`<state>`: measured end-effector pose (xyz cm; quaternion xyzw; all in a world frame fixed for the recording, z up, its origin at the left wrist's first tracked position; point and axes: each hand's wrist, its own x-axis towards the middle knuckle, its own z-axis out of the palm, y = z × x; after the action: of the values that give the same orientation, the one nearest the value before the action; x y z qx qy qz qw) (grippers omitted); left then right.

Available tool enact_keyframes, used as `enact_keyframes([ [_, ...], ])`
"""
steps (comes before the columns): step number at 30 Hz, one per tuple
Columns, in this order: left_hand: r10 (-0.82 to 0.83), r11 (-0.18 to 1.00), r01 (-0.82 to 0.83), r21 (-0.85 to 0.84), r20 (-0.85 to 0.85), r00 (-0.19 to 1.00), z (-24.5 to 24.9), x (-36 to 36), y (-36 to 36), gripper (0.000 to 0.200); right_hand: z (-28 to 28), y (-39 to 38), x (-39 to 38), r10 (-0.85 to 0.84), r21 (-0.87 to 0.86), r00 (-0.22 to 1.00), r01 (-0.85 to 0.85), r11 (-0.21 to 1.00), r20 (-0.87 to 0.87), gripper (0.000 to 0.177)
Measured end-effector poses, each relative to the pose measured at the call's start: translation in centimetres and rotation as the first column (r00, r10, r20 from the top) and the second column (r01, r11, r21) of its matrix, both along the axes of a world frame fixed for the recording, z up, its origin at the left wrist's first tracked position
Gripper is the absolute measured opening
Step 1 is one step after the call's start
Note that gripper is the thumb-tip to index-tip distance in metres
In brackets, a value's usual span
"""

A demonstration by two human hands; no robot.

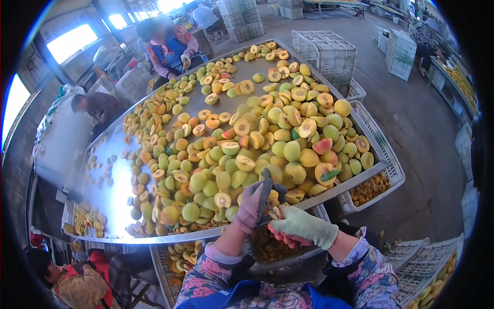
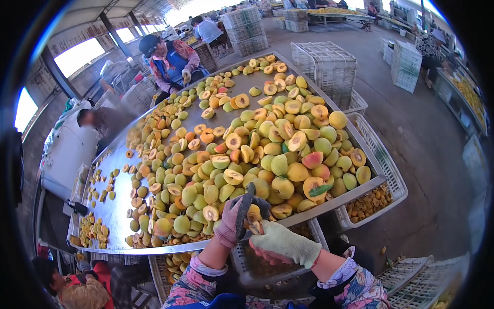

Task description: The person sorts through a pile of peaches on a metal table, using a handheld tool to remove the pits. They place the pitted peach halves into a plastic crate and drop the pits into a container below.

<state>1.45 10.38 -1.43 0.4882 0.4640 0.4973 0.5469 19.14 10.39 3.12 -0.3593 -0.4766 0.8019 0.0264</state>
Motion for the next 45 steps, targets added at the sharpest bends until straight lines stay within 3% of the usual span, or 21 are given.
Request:
enact_keyframes([
  [1,0.005,0.998,-0.001,0.066,-0.069,0.998,-0.1,0.2,-0.1,0.041,-0.2,0.2,0.2,-0.002,0.001,1.0,0.002,1.0,-0.001,0.02],
  [3,0.086,0.983,-0.069,0.169,-0.096,0.992,-0.2,0.8,-0.3,0.047,-0.6,0.5,0.7,-0.03,-0.332,0.995,-0.004,0.943,-0.098,0.024],
  [5,0.151,0.97,-0.138,0.201,-0.051,0.987,-0.1,1.1,-0.5,0.048,-1.0,0.1,0.5,-0.048,-0.312,0.992,0.009,0.95,-0.117,0.025],
  [7,0.094,0.994,-0.103,0.038,0.188,0.978,0.3,1.3,-0.1,0.05,-1.2,0.0,0.6,-0.066,-0.285,0.989,0.025,0.958,-0.136,0.025],
  [13,-0.038,0.999,0.036,0.015,0.164,0.986,0.8,1.4,-0.3,0.053,-0.8,-0.1,1.3,-0.05,-0.412,0.969,-0.056,0.91,-0.242,0.022],
  [15,0.051,0.992,-0.017,-0.127,0.271,0.961,0.9,2.0,-0.1,0.053,0.4,-1.4,0.9,0.009,0.034,0.999,-0.008,0.999,-0.04,0.016],
  [18,0.202,0.906,-0.004,-0.423,0.424,0.883,2.3,2.5,-0.5,0.05,1.1,-1.8,1.7,0.046,0.201,0.998,-0.052,0.978,0.035,0.017],
  [19,0.203,0.943,-0.064,-0.327,0.409,0.89,2.8,2.8,-1.0,0.047,0.7,-1.6,2.2,0.115,0.345,0.987,-0.148,0.927,0.113,0.019],
  [21,0.133,0.983,-0.139,0.122,0.051,0.99,2.0,2.1,-1.1,0.036,1.0,-1.5,2.8,0.25,0.454,0.928,-0.354,0.817,0.275,0.021],
  [22,0.237,0.964,-0.158,-0.211,0.427,0.872,2.3,1.1,-0.7,0.03,1.1,-1.4,3.1,0.333,0.509,0.831,-0.541,0.669,0.445,0.023],
  [24,0.203,0.972,-0.189,-0.139,0.091,0.975,4.7,-0.2,-3.0,0.029,-2.5,-2.4,4.0,0.175,0.656,0.751,-0.647,0.389,0.636,0.026],
  [25,0.201,0.975,-0.206,-0.083,-0.063,0.978,5.1,-1.4,-4.1,0.028,-5.3,-2.3,3.7,0.144,0.552,0.625,-0.758,0.348,0.768,0.028],
  [27,0.227,0.968,-0.251,-0.021,-0.362,0.904,5.7,-3.9,-7.2,0.027,-3.9,-2.3,4.4,0.108,0.566,0.622,-0.761,0.318,0.776,0.028],
  [30,0.297,0.921,-0.386,0.049,-0.728,0.618,6.6,-8.0,-12.5,0.027,-1.4,-2.3,5.8,0.072,0.585,0.637,-0.741,0.33,0.767,0.031],
  [32,0.14,0.865,-0.499,-0.055,-0.928,0.345,7.0,-10.9,-15.8,0.031,-0.3,-2.6,6.7,0.037,0.667,0.719,-0.661,0.343,0.694,0.028],
  [34,-0.154,0.731,-0.656,-0.187,-0.982,0.109,7.1,-12.9,-18.2,0.045,-0.8,-2.4,7.0,0.022,0.676,0.723,-0.657,0.333,0.691,0.028],
  [35,-0.155,0.73,-0.657,-0.187,-0.982,0.106,6.9,-13.8,-19.1,0.045,-1.8,-2.3,7.0,0.02,0.708,0.741,-0.648,0.282,0.671,0.027],
  [37,-0.515,0.65,-0.673,-0.353,-0.856,-0.048,6.3,-15.4,-20.5,0.039,-1.8,-2.0,7.1,0.03,0.734,0.759,-0.639,0.23,0.651,0.027],
  [40,-0.613,0.607,-0.684,-0.404,-0.786,-0.08,2.5,-20.5,-20.9,0.044,-0.1,-1.8,7.0,0.129,0.679,0.729,-0.676,0.287,0.672,0.024],
  [42,-0.702,0.517,-0.711,-0.476,-0.712,-0.034,-0.7,-24.3,-22.0,0.055,-0.5,-1.8,7.3,0.053,0.82,0.854,-0.512,0.257,0.517,0.022],
  [45,-0.691,0.536,-0.656,-0.531,-0.722,0.02,1.2,-21.3,-22.1,0.054,-0.7,-1.9,7.7,0.08,0.835,0.859,-0.51,0.208,0.505,0.022],
])
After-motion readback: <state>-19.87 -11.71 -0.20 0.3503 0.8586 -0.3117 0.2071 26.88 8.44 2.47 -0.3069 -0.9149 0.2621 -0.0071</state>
